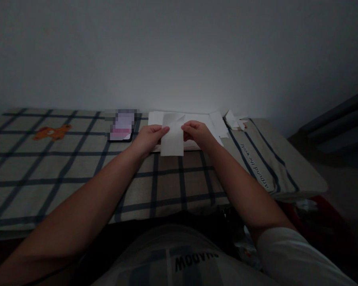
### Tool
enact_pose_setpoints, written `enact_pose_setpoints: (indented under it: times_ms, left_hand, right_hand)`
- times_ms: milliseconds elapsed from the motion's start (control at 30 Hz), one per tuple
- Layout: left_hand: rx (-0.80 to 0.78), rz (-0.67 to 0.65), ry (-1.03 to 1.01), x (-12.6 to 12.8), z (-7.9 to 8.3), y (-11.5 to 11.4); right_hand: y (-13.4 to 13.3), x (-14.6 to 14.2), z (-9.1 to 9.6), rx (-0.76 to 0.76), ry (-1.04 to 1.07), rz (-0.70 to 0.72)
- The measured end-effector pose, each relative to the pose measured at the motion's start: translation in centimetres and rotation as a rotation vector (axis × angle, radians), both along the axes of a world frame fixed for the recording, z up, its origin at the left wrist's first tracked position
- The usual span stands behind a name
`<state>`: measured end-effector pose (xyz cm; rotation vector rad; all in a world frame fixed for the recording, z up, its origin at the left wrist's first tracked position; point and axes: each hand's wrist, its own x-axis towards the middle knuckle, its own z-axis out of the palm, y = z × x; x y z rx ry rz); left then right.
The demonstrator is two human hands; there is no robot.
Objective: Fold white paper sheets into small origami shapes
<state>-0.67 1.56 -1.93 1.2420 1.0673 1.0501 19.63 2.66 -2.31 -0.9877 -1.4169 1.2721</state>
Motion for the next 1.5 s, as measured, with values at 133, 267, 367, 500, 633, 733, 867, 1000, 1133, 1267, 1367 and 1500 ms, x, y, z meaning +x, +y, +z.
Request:
enact_pose_setpoints:
  times_ms: [133, 267, 367, 500, 633, 733, 867, 1000, 1133, 1267, 1367, 1500]
  left_hand:
    - [-0.059, -0.072, 0.003, 0.2, 0.0, -0.2]
    - [-0.009, -0.008, 0.028, 0.3, 0.5, -0.6]
    - [0.072, 0.041, 0.064, 0.3, 0.7, -0.6]
    - [0.059, 0.025, -0.013, 0.3, 0.5, -0.4]
    - [0.037, -0.007, -0.055, 0.3, 0.3, -0.3]
    - [0.026, -0.018, -0.032, 0.3, 0.4, -0.3]
    - [0.063, 0.070, -0.007, 0.3, 0.5, -0.1]
    - [0.070, 0.060, -0.095, 0.3, 0.1, 0.1]
    - [0.060, 0.097, -0.112, 0.3, -0.1, 0.2]
    - [0.095, 0.156, -0.084, 0.2, 0.0, 0.3]
    - [0.102, 0.187, -0.058, 0.1, 0.2, 0.3]
    - [0.100, 0.184, -0.018, 0.1, 0.1, 0.4]
  right_hand:
    - [0.3, 0.1, -0.1, 0.044, 0.034, -0.048]
    - [0.3, 0.2, 0.1, 0.041, -0.028, -0.081]
    - [0.1, 0.2, 0.1, 0.028, -0.056, -0.054]
    - [0.1, 0.1, 0.0, 0.038, -0.011, -0.053]
    - [0.3, 0.3, -0.2, 0.062, 0.009, -0.073]
    - [0.3, 0.3, -0.2, 0.050, -0.020, -0.079]
    - [0.1, 0.2, 0.0, 0.047, -0.054, -0.041]
    - [-0.1, 0.0, 0.1, 0.050, -0.053, -0.031]
    - [-0.2, 0.0, 0.3, 0.041, -0.063, -0.018]
    - [-0.2, 0.0, 0.3, 0.019, -0.056, -0.012]
    - [-0.2, 0.0, 0.2, 0.021, -0.067, 0.001]
    - [-0.1, 0.1, 0.1, 0.018, -0.094, 0.011]
